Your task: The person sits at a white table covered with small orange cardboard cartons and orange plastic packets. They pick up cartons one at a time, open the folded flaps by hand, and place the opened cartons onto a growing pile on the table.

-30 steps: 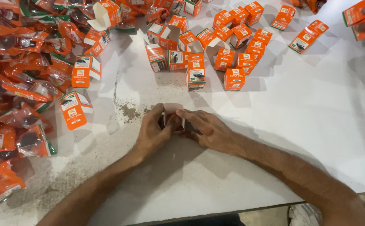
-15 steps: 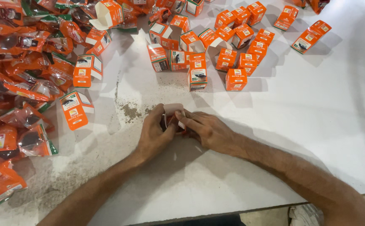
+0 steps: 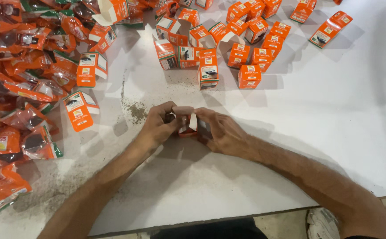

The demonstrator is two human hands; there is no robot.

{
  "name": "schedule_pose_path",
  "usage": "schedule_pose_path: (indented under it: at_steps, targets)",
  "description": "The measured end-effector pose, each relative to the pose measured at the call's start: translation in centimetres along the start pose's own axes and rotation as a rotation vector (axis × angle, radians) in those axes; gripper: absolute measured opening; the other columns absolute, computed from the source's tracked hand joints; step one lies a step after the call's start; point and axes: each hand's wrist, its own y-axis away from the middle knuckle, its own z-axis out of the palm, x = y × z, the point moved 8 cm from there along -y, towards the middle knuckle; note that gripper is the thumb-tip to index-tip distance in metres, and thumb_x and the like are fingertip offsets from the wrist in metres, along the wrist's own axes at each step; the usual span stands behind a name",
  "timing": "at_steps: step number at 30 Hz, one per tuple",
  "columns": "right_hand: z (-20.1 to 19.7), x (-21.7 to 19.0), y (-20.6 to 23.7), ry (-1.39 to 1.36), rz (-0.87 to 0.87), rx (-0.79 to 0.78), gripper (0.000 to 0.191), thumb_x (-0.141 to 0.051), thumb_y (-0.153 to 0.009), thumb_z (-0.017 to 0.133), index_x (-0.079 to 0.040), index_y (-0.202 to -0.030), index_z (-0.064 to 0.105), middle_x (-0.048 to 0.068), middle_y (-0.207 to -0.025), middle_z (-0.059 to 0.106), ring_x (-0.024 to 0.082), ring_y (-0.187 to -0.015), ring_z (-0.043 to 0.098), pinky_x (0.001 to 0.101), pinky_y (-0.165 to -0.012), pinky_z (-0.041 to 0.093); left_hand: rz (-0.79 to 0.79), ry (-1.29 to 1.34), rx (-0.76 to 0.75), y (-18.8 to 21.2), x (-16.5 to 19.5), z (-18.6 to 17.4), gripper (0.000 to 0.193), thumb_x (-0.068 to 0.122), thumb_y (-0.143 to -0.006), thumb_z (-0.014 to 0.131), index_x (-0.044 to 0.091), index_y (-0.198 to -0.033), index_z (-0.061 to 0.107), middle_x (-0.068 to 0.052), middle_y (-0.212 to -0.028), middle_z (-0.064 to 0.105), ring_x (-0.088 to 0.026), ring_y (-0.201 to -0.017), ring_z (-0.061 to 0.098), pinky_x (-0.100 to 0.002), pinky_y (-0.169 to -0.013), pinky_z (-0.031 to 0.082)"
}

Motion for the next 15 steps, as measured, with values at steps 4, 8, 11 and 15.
schedule_pose_path:
  at_steps: [4, 8, 11, 15]
  targets:
    - [0.0, 1.6, 0.7, 0.065, 0.103, -0.003, 0.073, -0.007, -0.078, 0.080, -0.005, -0.143, 0.046, 0.018, -0.136, 0.062, 0.041, -0.119, 0.065, 0.0480, -0.098, 0.055, 0.021, 0.075, 0.059, 0.0, 0.0, -0.1, 0.012, 0.012, -0.097, 0.065, 0.002, -0.102, 0.069, -0.001, -0.081, 0.069, -0.005, -0.067, 0.060, -0.023, -0.055, 0.048]
    - [0.1, 1.8, 0.7, 0.162, 0.067, 0.028, 0.077, -0.011, -0.079, 0.084, -0.005, -0.147, 0.049, 0.021, -0.141, 0.061, 0.040, -0.117, 0.065, 0.0462, -0.095, 0.055, 0.025, 0.036, 0.088, 0.4, 0.0, -0.4, 0.014, 0.017, -0.096, 0.066, 0.003, -0.100, 0.068, -0.002, -0.079, 0.069, -0.005, -0.063, 0.061, -0.024, -0.051, 0.050]
    - [-0.4, 1.6, 0.4, 0.165, 0.028, 0.042, 0.073, -0.013, -0.078, 0.083, -0.004, -0.144, 0.052, 0.020, -0.141, 0.061, 0.038, -0.117, 0.066, 0.0453, -0.097, 0.056, -0.020, -0.037, 0.106, 0.4, -0.2, -0.4, 0.019, 0.020, -0.099, 0.068, 0.001, -0.100, 0.069, -0.004, -0.073, 0.067, -0.007, -0.057, 0.059, -0.024, -0.049, 0.048]
    - [-0.5, 0.7, -0.1, 0.225, -0.057, -0.029, 0.071, -0.013, -0.077, 0.082, -0.003, -0.141, 0.052, 0.020, -0.136, 0.063, 0.039, -0.114, 0.066, 0.0467, -0.097, 0.055, 0.014, -0.093, 0.130, 0.3, 0.2, -0.5, 0.019, 0.021, -0.099, 0.064, 0.003, -0.105, 0.069, -0.002, -0.074, 0.069, -0.006, -0.056, 0.060, -0.024, -0.048, 0.047]
